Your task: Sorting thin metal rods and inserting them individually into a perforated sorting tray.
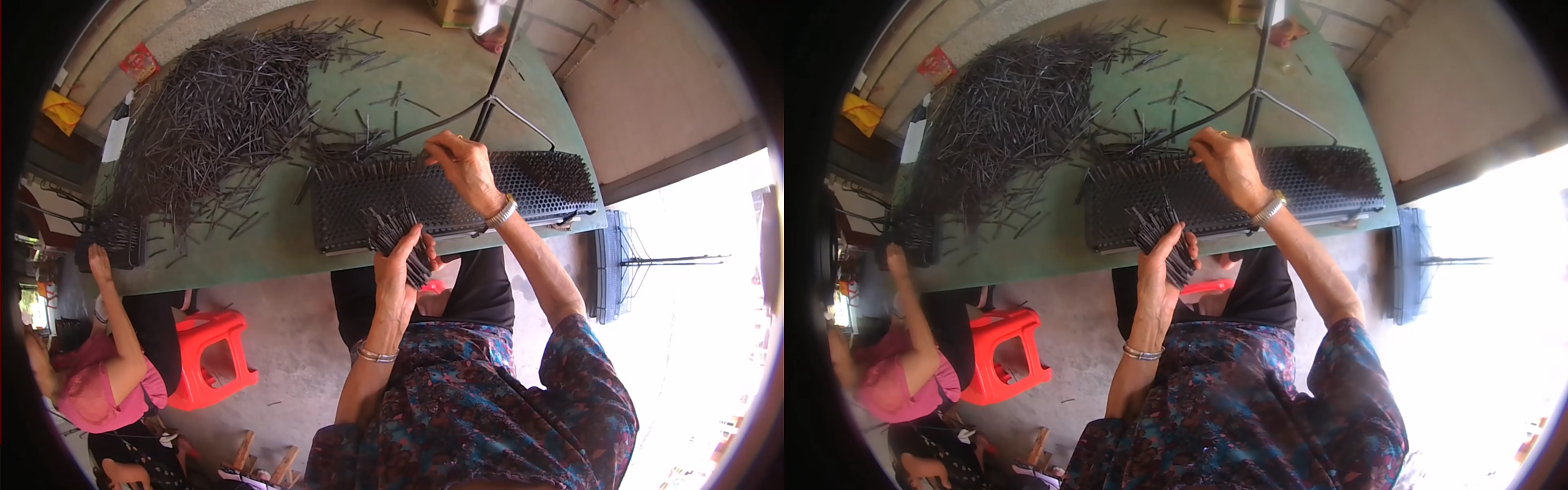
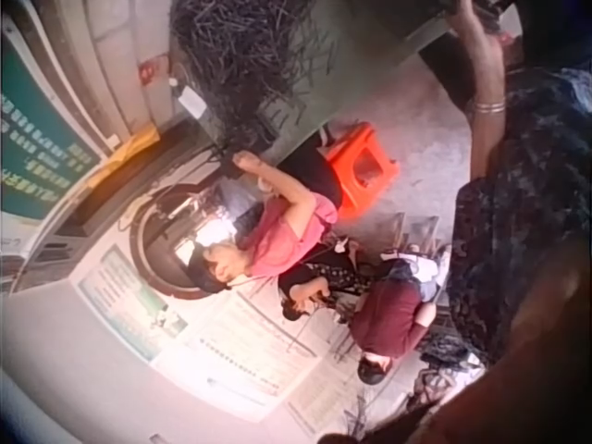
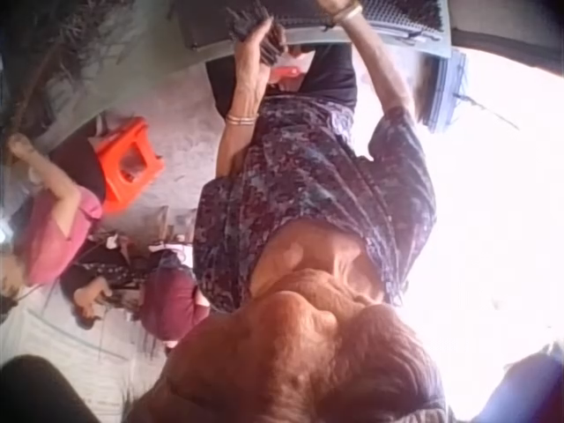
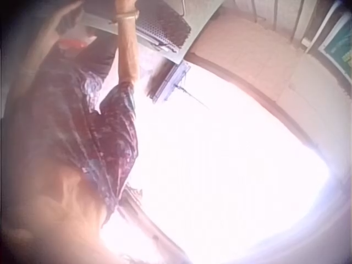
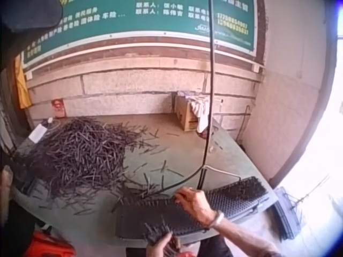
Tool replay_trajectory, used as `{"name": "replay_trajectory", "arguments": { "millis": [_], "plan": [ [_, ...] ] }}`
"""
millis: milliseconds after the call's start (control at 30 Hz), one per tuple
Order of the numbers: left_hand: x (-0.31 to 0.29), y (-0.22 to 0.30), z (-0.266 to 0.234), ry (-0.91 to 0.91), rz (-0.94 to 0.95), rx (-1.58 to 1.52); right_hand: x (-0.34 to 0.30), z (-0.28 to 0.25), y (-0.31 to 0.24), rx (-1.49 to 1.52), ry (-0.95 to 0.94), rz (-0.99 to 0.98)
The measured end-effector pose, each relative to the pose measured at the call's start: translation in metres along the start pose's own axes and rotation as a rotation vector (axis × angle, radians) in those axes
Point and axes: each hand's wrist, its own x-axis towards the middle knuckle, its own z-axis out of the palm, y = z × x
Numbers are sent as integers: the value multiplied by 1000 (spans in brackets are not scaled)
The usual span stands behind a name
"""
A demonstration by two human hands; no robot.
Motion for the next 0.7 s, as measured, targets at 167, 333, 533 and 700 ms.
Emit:
{"name": "replay_trajectory", "arguments": {
  "millis": [167,333,533,700],
  "plan": [
    [3,-1,-3,-4,4,10,1,2,2,-293,-40,-155],
    [0,-3,5,-27,-9,6,5,-5,7,-363,-78,-171],
    [5,-7,-8,-33,40,26,-10,8,7,-388,42,-41],
    [0,-3,0,-19,35,27,-18,3,3,-371,-20,-50]
  ]
}}
